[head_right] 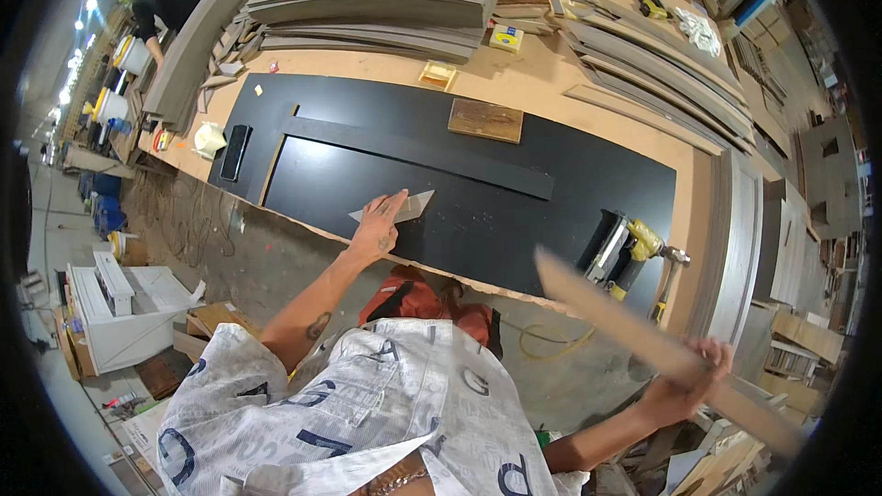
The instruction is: The recorder assembles and nails wood frame components using a hammer and a pneumatic nail gun in a wood manufacturing environment.
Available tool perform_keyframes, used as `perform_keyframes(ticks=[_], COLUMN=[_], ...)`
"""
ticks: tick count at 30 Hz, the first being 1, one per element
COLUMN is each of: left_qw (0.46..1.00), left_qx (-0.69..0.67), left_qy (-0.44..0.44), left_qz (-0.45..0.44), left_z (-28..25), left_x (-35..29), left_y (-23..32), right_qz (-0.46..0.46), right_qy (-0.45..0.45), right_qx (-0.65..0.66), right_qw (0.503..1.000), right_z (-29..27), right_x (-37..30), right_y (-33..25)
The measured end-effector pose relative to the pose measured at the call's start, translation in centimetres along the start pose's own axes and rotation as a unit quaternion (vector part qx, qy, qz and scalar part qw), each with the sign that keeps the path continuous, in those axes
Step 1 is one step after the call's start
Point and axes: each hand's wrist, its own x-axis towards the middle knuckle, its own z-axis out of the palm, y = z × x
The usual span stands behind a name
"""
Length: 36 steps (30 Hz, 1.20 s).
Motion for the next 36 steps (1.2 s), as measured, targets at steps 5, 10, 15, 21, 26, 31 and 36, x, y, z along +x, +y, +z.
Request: perform_keyframes(ticks=[5, 10, 15, 21, 26, 31, 36], left_qw=[0.994, 0.962, 0.94, 0.998, 0.998, 0.989, 0.993], left_qx=[0.095, 0.133, 0.09, -0.009, -0.001, 0.02, -0.024], left_qy=[-0.046, -0.115, -0.145, 0.009, -0.044, -0.088, -0.05], left_qz=[0.027, 0.21, 0.296, 0.059, 0.035, 0.12, 0.102], left_z=[-1.4, -3.6, -2.6, 0.3, 3.2, 1.9, 4.3], left_x=[1.4, 2.9, 2.1, 3.7, 3.0, 2.9, 4.9], left_y=[2.5, 3.2, 0.0, 3.0, 4.0, 4.9, 4.4], right_qz=[0.147, 0.217, 0.234, 0.251, 0.266, 0.293, 0.311], right_qy=[0.107, 0.145, 0.163, 0.17, 0.17, 0.229, 0.304], right_qx=[0.029, 0.128, 0.157, 0.185, 0.183, 0.178, 0.146], right_qw=[0.983, 0.957, 0.946, 0.935, 0.931, 0.911, 0.888], right_z=[-1.9, -0.5, 0.3, 2.2, 5.3, 4.3, 4.7], right_x=[-5.6, -11.9, -16.2, -21.2, -23.7, -27.7, -30.8], right_y=[6.5, 9.9, 11.5, 14.4, 17.5, 20.9, 22.1])
